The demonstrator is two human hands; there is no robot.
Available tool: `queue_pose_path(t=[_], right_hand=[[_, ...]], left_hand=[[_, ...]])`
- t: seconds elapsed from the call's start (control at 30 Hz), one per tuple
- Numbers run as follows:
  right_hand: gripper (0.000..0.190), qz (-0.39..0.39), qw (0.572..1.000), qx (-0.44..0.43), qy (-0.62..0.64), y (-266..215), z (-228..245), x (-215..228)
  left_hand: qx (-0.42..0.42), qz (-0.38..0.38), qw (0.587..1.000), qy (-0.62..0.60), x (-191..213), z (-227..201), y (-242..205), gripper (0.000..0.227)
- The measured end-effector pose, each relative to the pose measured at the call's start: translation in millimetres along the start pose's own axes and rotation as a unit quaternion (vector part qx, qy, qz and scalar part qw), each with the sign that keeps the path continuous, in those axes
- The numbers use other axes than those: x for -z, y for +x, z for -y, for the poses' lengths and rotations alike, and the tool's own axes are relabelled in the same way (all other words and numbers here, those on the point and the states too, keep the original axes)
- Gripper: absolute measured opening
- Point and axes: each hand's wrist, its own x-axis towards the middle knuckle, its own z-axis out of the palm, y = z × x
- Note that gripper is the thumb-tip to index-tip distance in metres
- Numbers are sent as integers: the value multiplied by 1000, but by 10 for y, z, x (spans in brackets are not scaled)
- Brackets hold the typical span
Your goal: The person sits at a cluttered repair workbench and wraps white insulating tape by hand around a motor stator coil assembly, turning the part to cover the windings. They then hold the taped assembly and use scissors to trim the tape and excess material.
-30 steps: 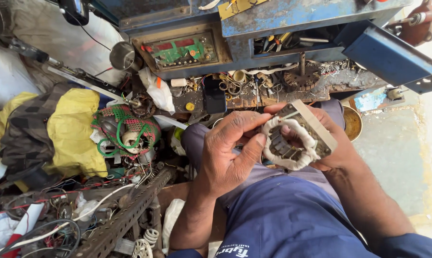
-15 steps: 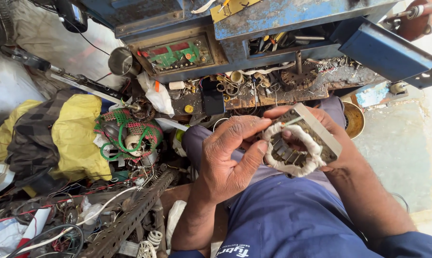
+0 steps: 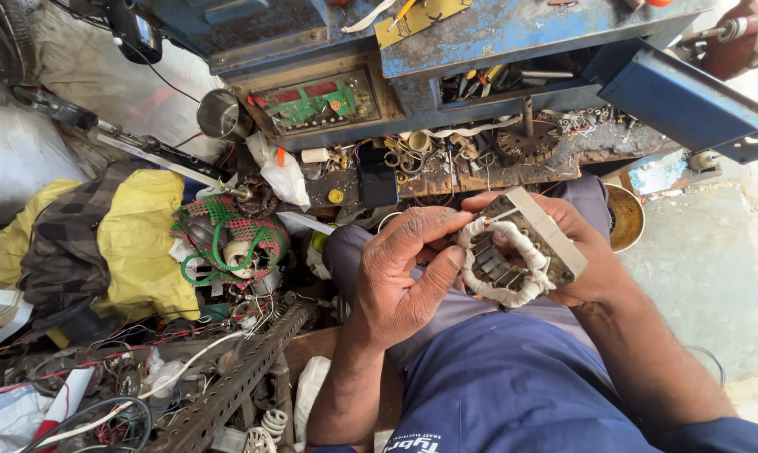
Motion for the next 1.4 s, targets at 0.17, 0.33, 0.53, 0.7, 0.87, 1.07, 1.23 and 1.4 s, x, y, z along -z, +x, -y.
queue_pose_path(t=[0.17, 0.33, 0.53, 0.7, 0.87, 1.07, 1.23, 1.4], right_hand=[[61, 33, 999, 23, -14, -11, -9, -2], [53, -59, 997, -14, -47, -3, -41, 47], [52, -74, 996, -56, -9, 41, 43, -93], [54, -72, 995, -66, -11, 9, 58, -104], [55, -69, 995, -65, -28, -29, -78, 69], [47, 81, 972, -38, 218, -21, -135, 171], [41, 100, 976, -24, 194, -15, -131, 169], [56, 140, 987, 48, 68, 59, -110, 94]], left_hand=[[-17, 4, 1000, 19, 4, 4, 8, 31], [-19, 0, 999, 42, -2, 2, 26, 30], [0, -2, 1000, 17, -20, -39, 39, 30], [-11, 1, 1000, 22, -22, -65, 14, 30], [-32, -1, 998, 58, -14, -96, -26, 30], [-28, -43, 998, 28, 88, -11, -134, 31], [-104, -144, 969, 170, 36, -250, -252, 28], [-133, -149, 962, 186, -33, -397, -240, 29]])
